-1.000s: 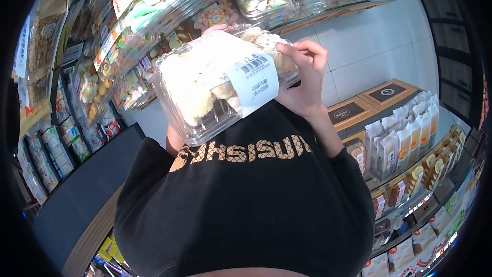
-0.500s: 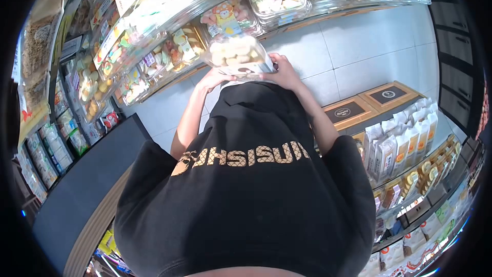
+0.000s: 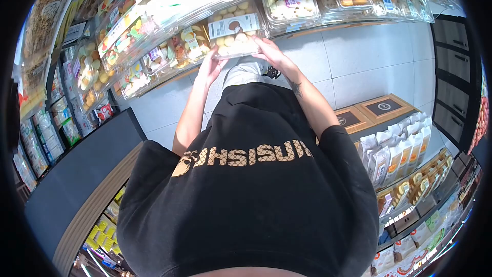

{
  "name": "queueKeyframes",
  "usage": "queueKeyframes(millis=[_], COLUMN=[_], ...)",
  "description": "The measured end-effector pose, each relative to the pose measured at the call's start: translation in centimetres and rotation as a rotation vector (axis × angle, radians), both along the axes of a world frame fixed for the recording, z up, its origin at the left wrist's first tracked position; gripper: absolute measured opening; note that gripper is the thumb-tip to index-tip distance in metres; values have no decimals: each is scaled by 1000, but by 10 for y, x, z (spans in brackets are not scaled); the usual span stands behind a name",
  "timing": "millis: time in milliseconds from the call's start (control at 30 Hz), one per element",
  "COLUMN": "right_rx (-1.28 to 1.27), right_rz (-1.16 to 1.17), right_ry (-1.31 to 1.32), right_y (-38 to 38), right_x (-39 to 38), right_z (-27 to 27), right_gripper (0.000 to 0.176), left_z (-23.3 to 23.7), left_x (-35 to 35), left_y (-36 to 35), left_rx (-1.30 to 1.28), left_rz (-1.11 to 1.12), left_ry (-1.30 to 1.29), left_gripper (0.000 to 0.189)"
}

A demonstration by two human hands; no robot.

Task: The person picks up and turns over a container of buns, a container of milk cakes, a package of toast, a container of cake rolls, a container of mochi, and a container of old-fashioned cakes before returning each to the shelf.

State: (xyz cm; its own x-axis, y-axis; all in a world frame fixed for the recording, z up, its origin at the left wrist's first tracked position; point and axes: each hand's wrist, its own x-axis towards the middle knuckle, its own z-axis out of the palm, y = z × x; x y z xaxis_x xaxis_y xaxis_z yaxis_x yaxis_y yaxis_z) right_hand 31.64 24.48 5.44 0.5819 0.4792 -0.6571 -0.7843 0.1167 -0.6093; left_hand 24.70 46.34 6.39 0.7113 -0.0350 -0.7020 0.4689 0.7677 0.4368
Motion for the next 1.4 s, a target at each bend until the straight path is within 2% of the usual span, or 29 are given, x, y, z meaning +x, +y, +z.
queueKeyframes(millis=[67,100,300,367,433,500,567,600,633,667,700,767,833,900,933,967,1033,1100,1167,1200,1233,1300,1333,1400], right_rx=[97,97,99,191,193,1,-155,-155,-388,-639,-980,-1104,-1123,-1023,-962,-967,-1075,-1090,-1102,-1096,-1089,-1057,-1010,-982], right_rz=[-161,-162,-349,-405,-377,-104,139,229,301,453,479,492,479,356,470,446,34,-51,-143,-182,-222,-274,-283,-366], right_ry=[121,119,48,37,-14,-57,-121,-214,-187,-418,-423,-204,-91,-2,35,49,135,233,327,361,389,418,439,448], right_y=[5,7,15,12,4,-13,-35,-58,-71,-90,-107,-137,-156,-144,-147,-141,-117,-116,-111,-110,-112,-111,-135,-129], right_x=[6,6,15,20,20,17,8,-3,-14,-28,-55,-98,-138,-155,-155,-163,-192,-199,-212,-219,-225,-238,-255,-270], right_z=[-10,-10,-13,-22,-31,-30,-24,-59,-52,-69,-87,-86,-107,-83,-88,-93,-96,-78,-66,-64,-65,-69,-68,-74], right_gripper=[36,36,51,58,55,50,45,38,39,41,46,45,41,41,42,42,42,43,44,44,45,46,47,48], left_z=[-1,-7,-21,-19,-29,-22,-3,-2,-2,8,17,19,-10,-4,-7,-10,-39,-66,-83,-66,-71,-78,-63,-58], left_x=[7,10,28,32,33,30,27,22,20,21,25,43,53,66,68,70,68,66,68,74,75,75,69,73], left_y=[-4,-5,-18,-20,-17,-12,-16,-16,-16,-18,-20,-23,-27,-37,-40,-42,-48,-59,-67,-74,-77,-81,-110,-121], left_rx=[-83,-166,-147,-133,-121,-118,96,252,410,515,614,591,544,597,610,623,616,626,491,496,497,488,526,495], left_rz=[57,114,226,213,123,-90,-253,-390,-529,-659,-789,-1012,-1133,-1280,-1332,-1384,-1478,-1573,-1306,-1258,-1293,-1149,-1163,-1189], left_ry=[50,100,207,188,133,156,243,172,91,-20,-135,-158,-332,-422,-421,-420,-459,-498,-291,-236,-260,-163,-185,-185], left_gripper=[33,31,20,21,20,19,21,21,21,21,20,17,16,15,15,16,16,16,16,14,14,13,13,13])
